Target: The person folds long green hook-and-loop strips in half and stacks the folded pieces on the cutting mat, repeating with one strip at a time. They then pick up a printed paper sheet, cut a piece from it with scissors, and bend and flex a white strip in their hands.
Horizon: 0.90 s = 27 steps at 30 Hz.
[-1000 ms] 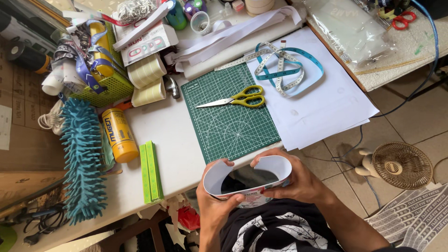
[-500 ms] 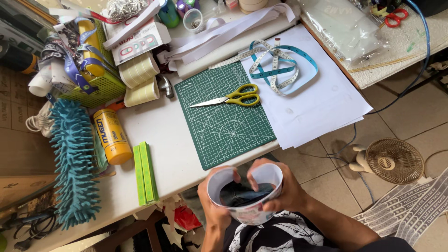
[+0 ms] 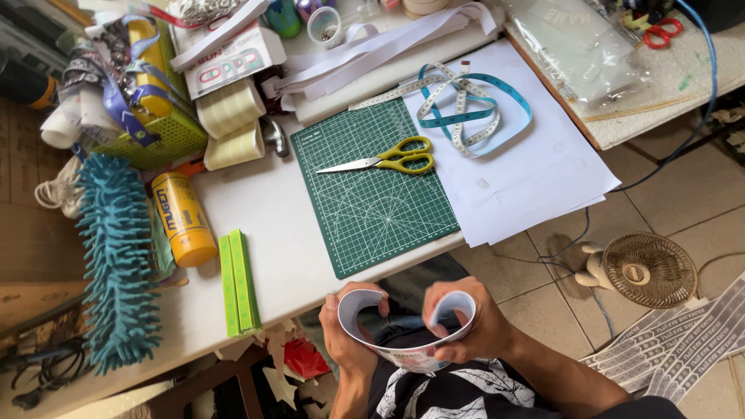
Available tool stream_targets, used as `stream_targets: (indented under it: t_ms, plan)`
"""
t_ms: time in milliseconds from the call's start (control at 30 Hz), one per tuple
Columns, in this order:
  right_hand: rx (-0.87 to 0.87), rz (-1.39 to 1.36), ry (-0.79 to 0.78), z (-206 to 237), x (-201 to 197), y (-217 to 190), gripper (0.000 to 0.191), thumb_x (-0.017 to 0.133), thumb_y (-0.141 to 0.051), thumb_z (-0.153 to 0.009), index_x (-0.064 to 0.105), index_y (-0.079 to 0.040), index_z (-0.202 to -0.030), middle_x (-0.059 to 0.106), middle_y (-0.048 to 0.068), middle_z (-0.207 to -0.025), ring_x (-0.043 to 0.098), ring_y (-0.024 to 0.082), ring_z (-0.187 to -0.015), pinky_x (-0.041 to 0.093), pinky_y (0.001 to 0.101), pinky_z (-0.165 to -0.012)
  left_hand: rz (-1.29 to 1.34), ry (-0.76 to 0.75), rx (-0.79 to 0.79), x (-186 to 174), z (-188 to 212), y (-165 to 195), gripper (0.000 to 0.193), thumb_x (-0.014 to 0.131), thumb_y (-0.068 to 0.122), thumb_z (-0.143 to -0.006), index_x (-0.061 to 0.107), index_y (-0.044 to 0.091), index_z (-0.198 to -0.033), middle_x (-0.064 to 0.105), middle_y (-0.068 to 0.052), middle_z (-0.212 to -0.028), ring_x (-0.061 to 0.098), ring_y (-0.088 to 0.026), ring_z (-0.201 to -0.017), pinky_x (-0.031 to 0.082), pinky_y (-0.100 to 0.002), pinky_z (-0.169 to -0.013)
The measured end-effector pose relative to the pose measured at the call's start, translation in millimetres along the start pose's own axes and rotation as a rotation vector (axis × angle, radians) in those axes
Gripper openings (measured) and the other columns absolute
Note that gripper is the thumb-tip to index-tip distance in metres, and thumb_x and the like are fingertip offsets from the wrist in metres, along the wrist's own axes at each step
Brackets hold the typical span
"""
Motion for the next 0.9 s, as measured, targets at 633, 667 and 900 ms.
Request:
stream_targets:
  t_ms: [633,667,900]
  plan:
    - [0.084,-0.15,-0.103,7.3,0.6,21.8,0.052,0.094,-0.043,-0.076,0.062,-0.003,-0.083,0.067,0.005,-0.07,0.066,0.012,-0.061,0.056,0.027,-0.054,0.023,-0.22,-0.233,2.0,3.3,-5.4,0.081,0.027,0.054,-0.111,0.07,-0.008,-0.084,0.065,-0.014,-0.066,0.062,-0.019,-0.058,0.051,-0.03,-0.055]
    - [0.067,-0.128,-0.096,7.6,0.8,21.0,0.055,0.093,-0.045,-0.076,0.062,-0.002,-0.09,0.066,0.005,-0.076,0.065,0.013,-0.068,0.055,0.027,-0.061,-0.042,-0.257,-0.202,4.1,2.1,-3.5,0.079,0.033,0.061,-0.106,0.069,-0.009,-0.095,0.068,-0.015,-0.076,0.064,-0.019,-0.068,0.053,-0.03,-0.064]
    - [-0.072,-0.034,0.144,0.7,-9.9,7.3,0.095,0.091,-0.06,-0.073,0.05,0.004,-0.13,0.062,0.012,-0.11,0.063,0.02,-0.103,0.056,0.033,-0.09,-0.287,-0.195,-0.047,8.5,-9.2,23.1,0.137,0.046,0.105,-0.064,0.046,-0.002,-0.15,0.067,-0.015,-0.123,0.07,-0.025,-0.115,0.059,-0.037,-0.1]
Point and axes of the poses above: each hand's wrist, its own z-axis away from the middle knuckle, its own x-axis out of the palm, y = z × x, the point moved 4 cm from there along -z, towards the middle knuckle
